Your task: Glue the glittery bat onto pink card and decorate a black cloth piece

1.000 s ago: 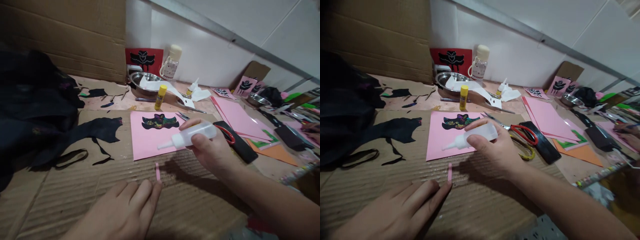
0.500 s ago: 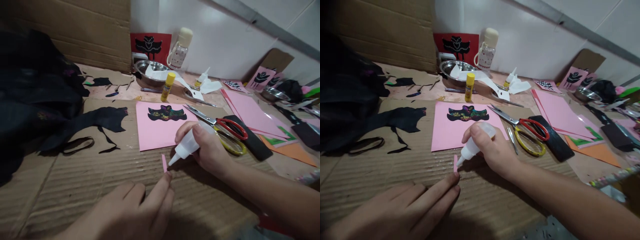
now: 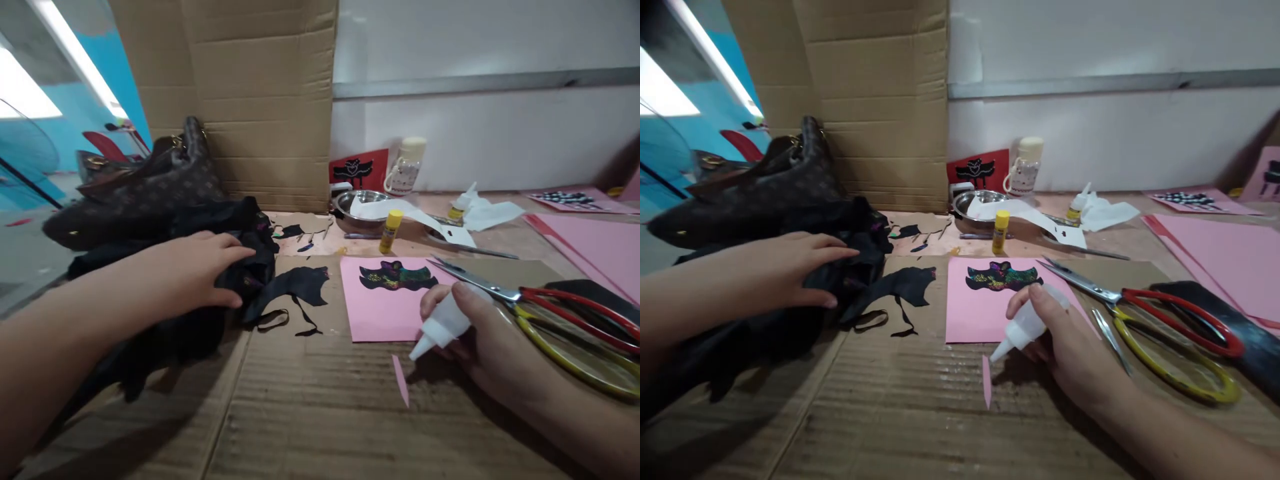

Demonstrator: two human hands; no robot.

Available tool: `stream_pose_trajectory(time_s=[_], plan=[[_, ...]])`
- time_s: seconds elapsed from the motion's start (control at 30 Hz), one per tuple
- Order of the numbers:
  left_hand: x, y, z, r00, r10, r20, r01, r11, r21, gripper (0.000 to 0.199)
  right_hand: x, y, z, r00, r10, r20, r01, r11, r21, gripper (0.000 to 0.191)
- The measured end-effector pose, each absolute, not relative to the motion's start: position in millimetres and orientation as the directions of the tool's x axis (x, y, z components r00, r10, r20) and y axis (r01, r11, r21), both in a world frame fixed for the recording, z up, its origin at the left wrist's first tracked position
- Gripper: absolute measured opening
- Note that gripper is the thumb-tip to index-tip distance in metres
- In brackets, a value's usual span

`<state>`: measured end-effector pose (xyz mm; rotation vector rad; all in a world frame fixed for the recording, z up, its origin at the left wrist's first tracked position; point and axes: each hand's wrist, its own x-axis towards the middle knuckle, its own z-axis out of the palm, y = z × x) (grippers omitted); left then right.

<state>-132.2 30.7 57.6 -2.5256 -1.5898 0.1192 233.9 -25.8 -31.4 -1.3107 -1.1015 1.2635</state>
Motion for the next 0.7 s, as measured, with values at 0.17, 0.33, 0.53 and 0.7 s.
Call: stream_pose_trajectory(time_s=[0.17, 0.33, 0.53, 0.7], plan=[[-153, 46, 81, 0.347, 0.938, -0.013, 0.907, -0.34, -0.251, 0.065, 234, -24, -33, 0.042, 0.991, -0.126, -0.047, -0.124, -0.991, 0.06], [-170, 33, 108, 0.273, 0.952, 0.138, 0.96, -0.262, -0.095, 0.086, 238, -24, -36, 0.041, 0.992, -0.121, -0.033, -0.119, -0.992, 0.058], [-191, 46, 89, 0.376, 0.91, -0.175, 0.926, -0.365, 0.093, 0.062, 240, -25, -38, 0.003, 0.994, -0.105, 0.008, -0.105, -0.994, 0.062], [-180, 114, 71, 0.252, 0.937, 0.241, 0.965, -0.261, 0.005, 0.075, 239, -24, -38, -0.011, 0.996, -0.084, 0.034, -0.083, -0.996, 0.066]])
